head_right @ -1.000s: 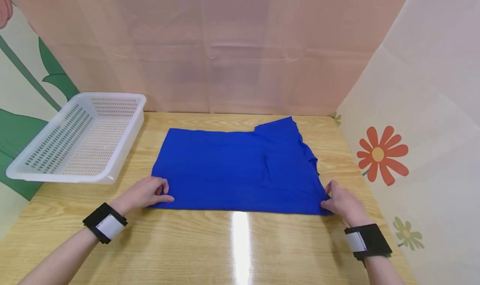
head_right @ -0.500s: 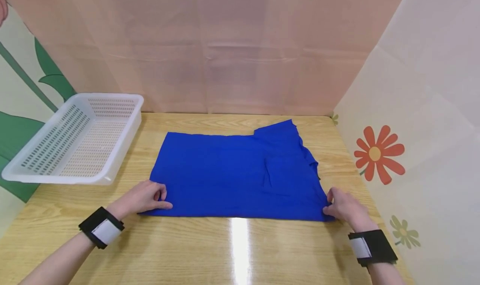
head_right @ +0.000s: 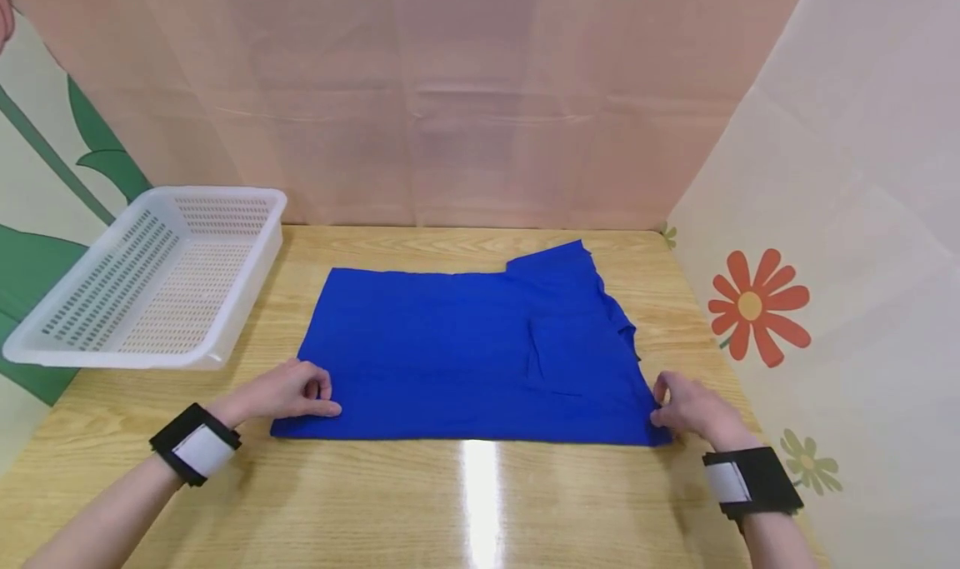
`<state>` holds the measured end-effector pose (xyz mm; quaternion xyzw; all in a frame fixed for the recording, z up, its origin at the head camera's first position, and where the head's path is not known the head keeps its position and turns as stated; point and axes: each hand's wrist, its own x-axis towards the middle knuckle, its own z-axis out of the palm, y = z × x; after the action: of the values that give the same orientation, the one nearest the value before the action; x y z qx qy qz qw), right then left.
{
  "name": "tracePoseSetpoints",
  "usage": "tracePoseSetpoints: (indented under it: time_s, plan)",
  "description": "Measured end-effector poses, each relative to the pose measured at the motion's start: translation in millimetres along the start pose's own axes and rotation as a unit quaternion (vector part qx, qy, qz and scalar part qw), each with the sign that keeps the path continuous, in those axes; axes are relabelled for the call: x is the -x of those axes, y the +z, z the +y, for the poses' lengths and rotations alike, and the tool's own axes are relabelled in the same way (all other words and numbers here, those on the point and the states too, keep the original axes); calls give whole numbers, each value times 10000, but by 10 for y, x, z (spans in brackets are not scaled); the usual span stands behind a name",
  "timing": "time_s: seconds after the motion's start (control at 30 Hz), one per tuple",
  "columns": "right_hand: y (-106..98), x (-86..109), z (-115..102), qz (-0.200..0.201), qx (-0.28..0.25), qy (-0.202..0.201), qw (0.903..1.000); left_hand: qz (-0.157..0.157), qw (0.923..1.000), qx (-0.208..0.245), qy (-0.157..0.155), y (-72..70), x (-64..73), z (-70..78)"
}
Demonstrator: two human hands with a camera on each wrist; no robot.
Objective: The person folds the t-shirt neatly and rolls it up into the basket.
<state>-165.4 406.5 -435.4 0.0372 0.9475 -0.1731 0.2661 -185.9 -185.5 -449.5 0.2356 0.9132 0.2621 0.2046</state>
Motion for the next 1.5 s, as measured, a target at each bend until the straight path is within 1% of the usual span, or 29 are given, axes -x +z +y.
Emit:
tracePoseSetpoints:
  time_s: [0.07,0.1,0.17,0.2,0.3,0.37,0.43,0.53,0.63,0.8,0.87,0.93,1.07,1.13,1.3,1.4,1.5]
  plan:
    - [-42,-14,-3,190,-141,-302,9993,95,9998,144,67,-81,-50,-20]
    - [-69,-27,-9,346,-185,-475,9981,233,9995,183,117,-126,-85,-28]
    - [-137,-72,-46,617,-284,-764,9948,635,9977,191,112,-219,-178,-42]
    - [-172,-109,-73,745,-301,-867,9930,868,9960,180,58,-260,-236,-56]
    - [-287,-255,-179,1129,-278,-997,9882,1573,9873,37,-195,-363,-415,-104]
    - [-342,-371,-241,1341,-224,-1027,9854,1942,9800,-102,-417,-403,-529,-147]
    - [-383,-484,-290,1550,-150,-1033,9824,2192,9732,-259,-639,-427,-627,-192]
    - [-434,-646,-354,1782,-101,-1061,9782,2405,9661,-481,-804,-448,-741,-251]
    - [-480,-802,-404,1989,-105,-1154,9732,2418,9640,-620,-915,-462,-830,-294]
    - [-518,-1033,-444,2224,-35,-1360,9654,2234,9665,-689,-1062,-497,-957,-338]
    - [-515,-1112,-450,2261,-34,-1427,9636,2154,9688,-647,-1043,-514,-995,-352]
    - [-509,-1180,-450,2326,-59,-1472,9613,2097,9713,-594,-956,-529,-1026,-363]
    - [-502,-1275,-467,2493,-162,-1475,9570,2068,9736,-524,-815,-538,-1075,-405]
    - [-498,-1319,-476,2519,-183,-1444,9567,2082,9733,-535,-803,-532,-1098,-432]
    - [-485,-1430,-495,2325,-238,-1346,9630,2113,9720,-676,-778,-506,-1150,-483]
    - [-484,-1485,-507,2241,-262,-1270,9659,2149,9709,-743,-745,-504,-1175,-493]
    - [-493,-1529,-523,2234,-280,-1176,9672,2156,9703,-750,-796,-515,-1193,-495]
